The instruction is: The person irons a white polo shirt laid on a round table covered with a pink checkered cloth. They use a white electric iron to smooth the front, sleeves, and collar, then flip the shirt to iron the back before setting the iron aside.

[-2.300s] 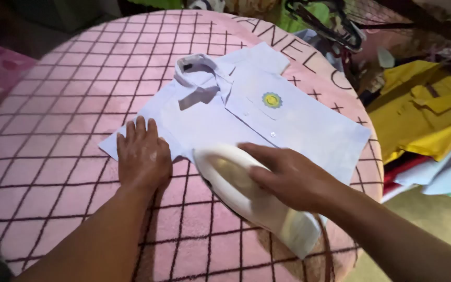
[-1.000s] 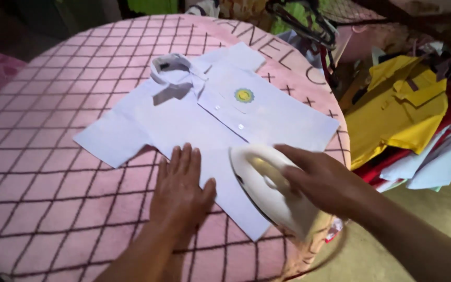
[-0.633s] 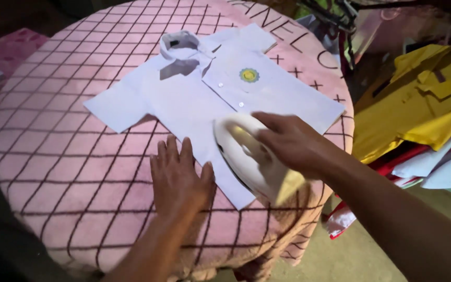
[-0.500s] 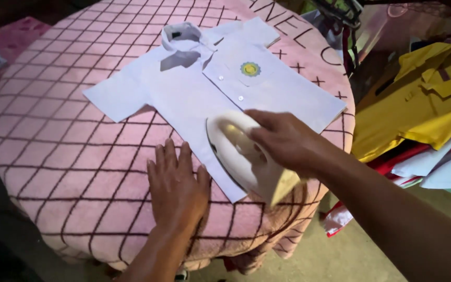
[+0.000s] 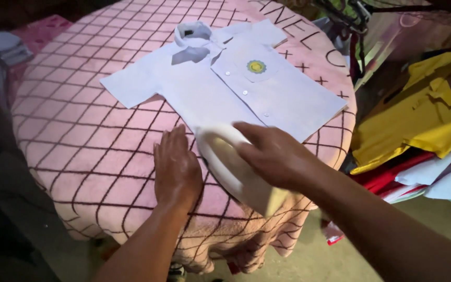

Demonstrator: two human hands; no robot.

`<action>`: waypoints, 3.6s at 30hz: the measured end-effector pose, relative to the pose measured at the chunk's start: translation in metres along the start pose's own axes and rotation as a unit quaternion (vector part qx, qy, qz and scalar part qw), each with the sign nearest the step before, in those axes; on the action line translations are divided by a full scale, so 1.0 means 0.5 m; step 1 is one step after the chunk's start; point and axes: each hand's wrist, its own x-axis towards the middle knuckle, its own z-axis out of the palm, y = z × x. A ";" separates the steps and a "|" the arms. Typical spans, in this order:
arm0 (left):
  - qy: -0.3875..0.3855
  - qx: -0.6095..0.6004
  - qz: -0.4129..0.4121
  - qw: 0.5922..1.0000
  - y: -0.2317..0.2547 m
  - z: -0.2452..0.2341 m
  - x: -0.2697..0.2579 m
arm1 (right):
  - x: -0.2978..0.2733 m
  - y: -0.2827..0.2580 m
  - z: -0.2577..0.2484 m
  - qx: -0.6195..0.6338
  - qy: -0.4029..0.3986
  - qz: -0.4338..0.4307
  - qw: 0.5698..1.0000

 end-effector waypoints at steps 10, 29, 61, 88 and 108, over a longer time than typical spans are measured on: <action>0.015 -0.005 0.017 1.000 -0.013 -0.008 -0.004 | -0.136 0.072 -0.016 0.061 -0.018 -0.023 0.998; -0.032 0.106 0.068 0.992 0.021 -0.012 0.000 | -0.177 0.101 -0.013 0.091 0.042 0.049 0.994; -0.148 -0.104 0.384 0.905 0.090 0.143 0.131 | 0.081 0.087 -0.074 0.014 0.285 0.245 0.927; -0.194 -0.101 0.379 0.899 0.092 0.121 0.138 | 0.051 0.105 -0.037 0.063 0.334 0.319 0.885; -0.067 -0.119 0.319 0.938 0.213 0.145 0.089 | 0.028 0.190 -0.166 0.088 0.211 0.227 0.946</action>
